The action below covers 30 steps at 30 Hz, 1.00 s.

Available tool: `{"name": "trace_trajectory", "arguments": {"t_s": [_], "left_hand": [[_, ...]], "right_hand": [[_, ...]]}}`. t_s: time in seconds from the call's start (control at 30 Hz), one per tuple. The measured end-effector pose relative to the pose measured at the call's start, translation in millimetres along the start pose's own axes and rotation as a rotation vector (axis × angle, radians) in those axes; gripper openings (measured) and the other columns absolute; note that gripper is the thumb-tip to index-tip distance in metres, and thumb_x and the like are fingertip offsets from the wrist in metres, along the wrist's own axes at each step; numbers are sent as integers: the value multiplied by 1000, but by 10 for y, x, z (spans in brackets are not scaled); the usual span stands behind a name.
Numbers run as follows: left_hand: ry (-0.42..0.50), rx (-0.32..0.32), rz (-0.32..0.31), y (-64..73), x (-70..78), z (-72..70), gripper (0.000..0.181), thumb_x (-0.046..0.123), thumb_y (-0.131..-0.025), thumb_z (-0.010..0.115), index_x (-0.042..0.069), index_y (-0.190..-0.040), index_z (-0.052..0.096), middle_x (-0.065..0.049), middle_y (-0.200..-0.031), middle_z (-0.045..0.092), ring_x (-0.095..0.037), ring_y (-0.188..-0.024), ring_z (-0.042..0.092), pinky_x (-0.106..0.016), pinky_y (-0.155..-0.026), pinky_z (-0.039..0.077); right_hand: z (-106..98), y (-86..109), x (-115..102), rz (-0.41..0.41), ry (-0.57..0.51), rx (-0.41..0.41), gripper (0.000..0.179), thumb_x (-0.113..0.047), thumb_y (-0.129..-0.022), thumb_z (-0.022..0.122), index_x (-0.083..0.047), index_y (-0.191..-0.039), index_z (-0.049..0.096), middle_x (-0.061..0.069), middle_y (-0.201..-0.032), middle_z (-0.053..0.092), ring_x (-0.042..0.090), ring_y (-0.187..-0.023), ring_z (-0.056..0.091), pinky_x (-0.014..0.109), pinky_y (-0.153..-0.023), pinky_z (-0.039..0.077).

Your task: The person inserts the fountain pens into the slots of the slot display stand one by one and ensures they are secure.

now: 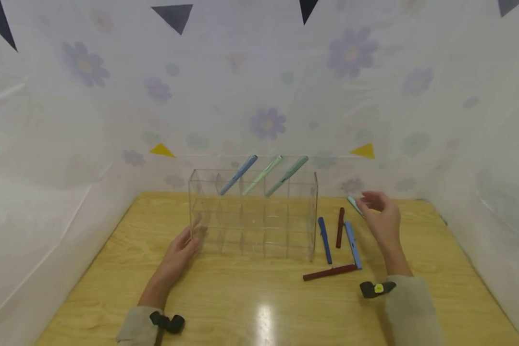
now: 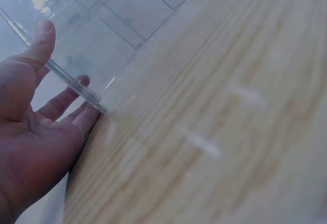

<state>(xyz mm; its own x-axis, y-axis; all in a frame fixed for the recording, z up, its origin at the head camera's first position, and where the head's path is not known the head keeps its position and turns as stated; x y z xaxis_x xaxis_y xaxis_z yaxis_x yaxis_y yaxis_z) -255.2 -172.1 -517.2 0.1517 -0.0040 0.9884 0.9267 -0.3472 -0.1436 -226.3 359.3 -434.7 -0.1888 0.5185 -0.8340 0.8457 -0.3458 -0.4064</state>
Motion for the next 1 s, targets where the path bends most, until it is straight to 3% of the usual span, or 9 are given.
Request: {"name": "trace_trajectory", "arguments": {"t_s": [0.17, 0.27, 0.4, 0.53, 0.67, 0.8, 1.0], "left_hand": [[8, -3, 14, -19, 23, 13, 56, 15, -109, 53, 8, -161, 33, -20, -155, 44, -35, -148, 33, -26, -102, 43], [4, -2, 10, -28, 26, 11, 56, 16, -109, 53, 13, -161, 34, -18, -155, 45, -34, -149, 33, -25, -102, 43], [4, 3, -3, -27, 22, 5, 56, 17, -109, 54, 16, -162, 34, -17, -155, 45, -34, -149, 33, -28, -105, 41], [10, 13, -32, -10, 11, 4, 56, 19, -109, 55, 15, -161, 35, -17, -154, 46, -33, -148, 34, -31, -107, 40], [9, 22, -39, -3, 4, -1, 56, 19, -108, 55, 14, -161, 36, -16, -154, 46, -33, -147, 35, -30, -106, 40], [22, 28, -41, 2, 3, -2, 56, 19, -108, 55, 12, -160, 35, -17, -154, 46, -33, -147, 35, -26, -103, 42], [28, 21, -49, 10, 2, 5, 57, 21, -108, 55, 13, -161, 34, -16, -155, 46, -32, -148, 34, -25, -103, 42]], "right_hand": [[31, -67, 278, 82, 85, -19, 37, -22, -97, 73, 1, -126, 66, -5, -102, 69, -7, -88, 58, 8, -74, 46], [47, -99, 382, 100, 147, -45, 41, -24, -99, 71, 2, -130, 64, 8, -108, 70, -9, -87, 54, 9, -70, 45], [71, -123, 497, 99, 228, -81, 43, -23, -101, 68, 4, -133, 63, 28, -120, 65, 13, -95, 61, 13, -69, 43], [93, -128, 622, 87, 265, -98, 41, -19, -100, 68, 7, -131, 62, 30, -119, 65, 39, -103, 62, 15, -71, 43], [124, -156, 714, 76, 286, -113, 39, -16, -101, 67, 8, -131, 62, 31, -119, 65, 44, -104, 63, 34, -79, 52], [167, -188, 763, 72, 302, -153, 38, -12, -100, 66, 9, -131, 60, 32, -118, 64, 46, -103, 62, 58, -85, 49], [180, -210, 785, 42, 342, -159, 31, -3, -98, 66, 12, -125, 63, 33, -112, 65, 47, -99, 61, 62, -87, 44]]}}
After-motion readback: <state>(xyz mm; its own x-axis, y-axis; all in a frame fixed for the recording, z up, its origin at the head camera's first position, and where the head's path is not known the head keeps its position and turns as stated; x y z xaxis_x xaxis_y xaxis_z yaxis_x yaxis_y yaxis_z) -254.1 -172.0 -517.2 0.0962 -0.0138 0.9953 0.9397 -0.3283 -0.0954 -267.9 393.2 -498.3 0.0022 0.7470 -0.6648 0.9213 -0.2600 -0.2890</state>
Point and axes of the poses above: each hand's wrist, its own y-axis away from the middle knuckle, its own z-axis out of the palm, x = y × z, the point moved 5 cm from there along -y, towards the middle knuckle
